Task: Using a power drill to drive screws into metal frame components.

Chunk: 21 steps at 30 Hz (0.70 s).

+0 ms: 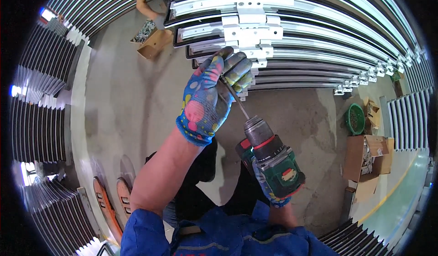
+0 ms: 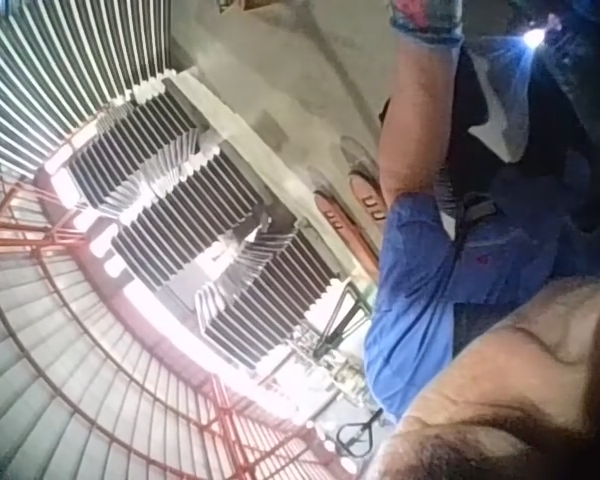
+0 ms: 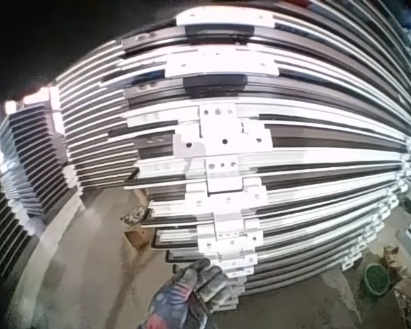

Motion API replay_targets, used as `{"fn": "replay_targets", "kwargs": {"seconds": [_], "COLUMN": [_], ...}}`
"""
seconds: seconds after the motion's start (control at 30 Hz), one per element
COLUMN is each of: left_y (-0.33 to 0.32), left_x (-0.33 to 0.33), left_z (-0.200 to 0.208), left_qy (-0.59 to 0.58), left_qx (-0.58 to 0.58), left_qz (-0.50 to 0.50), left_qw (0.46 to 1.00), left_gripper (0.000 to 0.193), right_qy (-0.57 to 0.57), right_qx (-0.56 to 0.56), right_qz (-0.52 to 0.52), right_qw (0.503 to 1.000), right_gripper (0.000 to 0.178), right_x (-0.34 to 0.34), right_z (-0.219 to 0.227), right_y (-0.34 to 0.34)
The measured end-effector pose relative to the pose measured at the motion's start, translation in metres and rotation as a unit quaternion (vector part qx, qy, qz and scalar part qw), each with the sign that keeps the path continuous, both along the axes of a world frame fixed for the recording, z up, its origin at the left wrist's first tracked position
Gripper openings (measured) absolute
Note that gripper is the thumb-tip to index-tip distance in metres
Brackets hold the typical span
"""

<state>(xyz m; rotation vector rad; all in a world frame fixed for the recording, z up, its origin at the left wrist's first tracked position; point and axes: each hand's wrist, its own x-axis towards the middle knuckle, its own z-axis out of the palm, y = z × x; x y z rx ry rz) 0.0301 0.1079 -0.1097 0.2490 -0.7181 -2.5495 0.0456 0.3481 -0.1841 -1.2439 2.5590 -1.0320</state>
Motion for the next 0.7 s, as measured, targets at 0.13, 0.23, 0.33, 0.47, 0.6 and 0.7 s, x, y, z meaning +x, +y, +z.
{"fn": "replay_targets", "kwargs": {"seconds": [0.13,0.23,0.33,0.47,0.6,0.7], "left_y": [0.001,0.004,0.005,0.009,0.020,0.016], "left_x": [-0.001,-0.002,0.000,-0.001,0.003,0.001], "left_z": [-0.001,0.001,0.004,0.009,0.010,0.009], "left_qy": [-0.021,-0.021,-0.015,0.063,-0.022,-0.037], "left_qx": [-0.016,-0.018,-0.024,-0.058,-0.023,-0.002], "left_qz": [0.020,0.026,0.015,-0.057,-0.057,-0.036], "left_qw": [0.999,0.999,0.999,0.995,0.998,0.999], "left_gripper": [0.033,0.033,0.034,0.039,0.053,0.063], "right_qy": [-0.089,-0.003,-0.064,-0.161,-0.449,-0.669], "right_qx": [-0.060,-0.023,-0.026,-0.080,-0.313,-0.429], "right_qz": [-0.004,-0.053,-0.010,0.035,-0.036,-0.186], "right_qw": [0.994,0.998,0.998,0.983,0.836,0.579], "right_gripper": [0.038,0.039,0.041,0.043,0.039,0.032], "right_x": [-0.004,0.002,0.003,0.009,0.011,-0.003], "right_z": [0.011,0.001,-0.007,-0.049,-0.044,-0.060], "right_y": [-0.018,-0.023,-0.019,-0.007,-0.016,-0.018]}}
